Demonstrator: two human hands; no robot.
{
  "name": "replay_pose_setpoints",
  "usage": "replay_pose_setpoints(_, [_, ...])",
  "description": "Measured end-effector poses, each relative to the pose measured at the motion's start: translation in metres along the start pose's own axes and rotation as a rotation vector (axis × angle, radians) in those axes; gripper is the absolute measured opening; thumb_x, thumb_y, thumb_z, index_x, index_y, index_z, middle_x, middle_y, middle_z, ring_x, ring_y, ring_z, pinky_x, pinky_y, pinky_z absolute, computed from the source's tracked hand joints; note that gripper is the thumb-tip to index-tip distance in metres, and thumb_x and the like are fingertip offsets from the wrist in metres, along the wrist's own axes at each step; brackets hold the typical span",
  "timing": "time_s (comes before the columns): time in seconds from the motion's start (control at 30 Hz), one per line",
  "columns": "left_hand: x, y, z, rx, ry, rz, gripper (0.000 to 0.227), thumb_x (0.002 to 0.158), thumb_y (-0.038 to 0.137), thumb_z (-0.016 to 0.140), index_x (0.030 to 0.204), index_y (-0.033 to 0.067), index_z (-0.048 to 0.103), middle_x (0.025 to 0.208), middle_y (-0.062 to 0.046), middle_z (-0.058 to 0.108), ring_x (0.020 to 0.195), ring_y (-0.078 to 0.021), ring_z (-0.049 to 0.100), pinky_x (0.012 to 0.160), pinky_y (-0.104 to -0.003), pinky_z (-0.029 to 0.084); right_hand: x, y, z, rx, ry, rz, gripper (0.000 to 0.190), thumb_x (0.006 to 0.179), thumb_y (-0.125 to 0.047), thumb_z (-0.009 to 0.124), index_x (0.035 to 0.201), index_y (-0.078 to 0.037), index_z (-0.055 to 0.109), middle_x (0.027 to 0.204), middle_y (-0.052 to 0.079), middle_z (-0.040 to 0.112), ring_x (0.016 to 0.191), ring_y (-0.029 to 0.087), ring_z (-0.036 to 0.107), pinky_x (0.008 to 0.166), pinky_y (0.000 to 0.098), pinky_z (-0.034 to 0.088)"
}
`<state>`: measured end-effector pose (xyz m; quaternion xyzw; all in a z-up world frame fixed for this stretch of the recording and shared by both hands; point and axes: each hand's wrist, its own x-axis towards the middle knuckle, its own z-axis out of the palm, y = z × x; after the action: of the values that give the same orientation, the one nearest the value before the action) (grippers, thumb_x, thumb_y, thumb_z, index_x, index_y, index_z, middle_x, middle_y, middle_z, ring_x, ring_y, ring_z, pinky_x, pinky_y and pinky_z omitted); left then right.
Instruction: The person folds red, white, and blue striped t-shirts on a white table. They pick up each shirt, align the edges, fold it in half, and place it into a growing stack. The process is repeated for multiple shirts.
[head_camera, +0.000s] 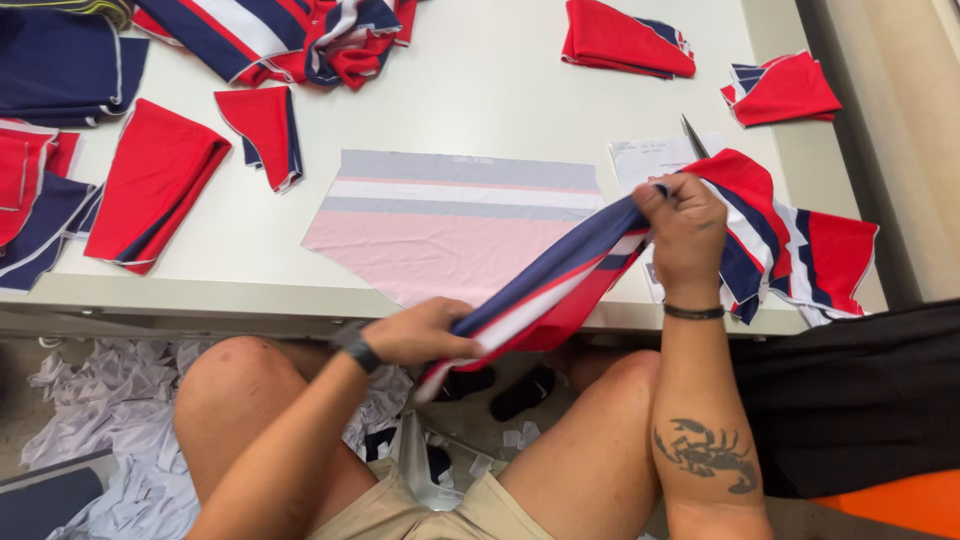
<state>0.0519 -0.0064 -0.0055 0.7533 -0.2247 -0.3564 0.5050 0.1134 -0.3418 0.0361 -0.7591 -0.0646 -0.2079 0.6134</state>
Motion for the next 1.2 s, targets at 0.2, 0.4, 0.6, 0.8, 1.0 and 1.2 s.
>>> replay_pose_setpoints(0.2, [-0.041,-0.022,-0.093,-0.028,0.321,-0.262,0.033,0.086,0.03,0.076,0.106,0.003,0.074,0.082,-0.005,0.068,0.071,-0.0144,0.059,0.065,-0.034,0.05,0.019,0.053,-0.032,0.215,0.124,0.091,0.011,0.099,-0.004,0.079,0.096,0.002,0.07,0.088,0.001,0.069,0.077,0.006,0.057,0.073,0.0214,0.048])
replay_pose_setpoints(0.4, [-0.022,-0.031,-0.147,-0.012,0.694,-0.273,0.027,0.09,0.024,0.076,0.107,0.0035,0.072,0.085,-0.002,0.071,0.073,-0.0099,0.061,0.066,-0.028,0.05,0.026,0.097,-0.022,0.082,0.137,0.192,0.01,0.096,-0.004,0.079,0.092,0.003,0.073,0.084,0.0,0.067,0.076,0.006,0.055,0.073,0.0212,0.047])
replay_pose_setpoints(0.6, [0.003,-0.058,-0.157,0.046,0.926,-0.261,0.021,0.093,0.02,0.075,0.1,0.0008,0.075,0.083,-0.006,0.072,0.073,-0.0126,0.065,0.069,-0.028,0.052,0.029,0.113,-0.016,-0.005,0.133,0.245,0.01,0.095,-0.007,0.078,0.093,0.002,0.075,0.082,-0.001,0.069,0.071,0.005,0.057,0.066,0.0204,0.048])
replay_pose_setpoints(0.8, [0.011,-0.071,-0.162,0.058,0.967,-0.147,0.019,0.09,0.016,0.074,0.104,0.003,0.074,0.083,-0.006,0.073,0.073,-0.0132,0.067,0.068,-0.029,0.054,0.03,0.107,-0.017,-0.005,0.091,0.31,0.011,0.098,-0.009,0.076,0.096,0.001,0.075,0.08,-0.001,0.066,0.065,0.005,0.054,0.056,0.0208,0.044])
replay_pose_setpoints(1.0, [-0.021,-0.054,-0.143,0.541,0.678,-0.158,0.023,0.088,0.015,0.07,0.106,0.0033,0.077,0.081,-0.014,0.07,0.072,-0.0229,0.066,0.069,-0.035,0.052,0.014,0.067,-0.037,-0.248,-0.315,0.325,0.013,0.093,-0.009,0.075,0.095,0.004,0.073,0.087,0.0,0.071,0.078,0.006,0.06,0.069,0.0219,0.05])
replay_pose_setpoints(1.2, [-0.053,-0.053,-0.131,0.031,0.634,-0.135,0.024,0.091,0.024,0.073,0.098,0.0013,0.075,0.084,-0.007,0.073,0.076,-0.0122,0.063,0.07,-0.028,0.051,0.007,0.045,-0.037,-0.247,-0.373,0.412,0.017,0.089,-0.011,0.078,0.099,0.002,0.076,0.083,0.001,0.072,0.077,0.008,0.063,0.068,0.0227,0.05])
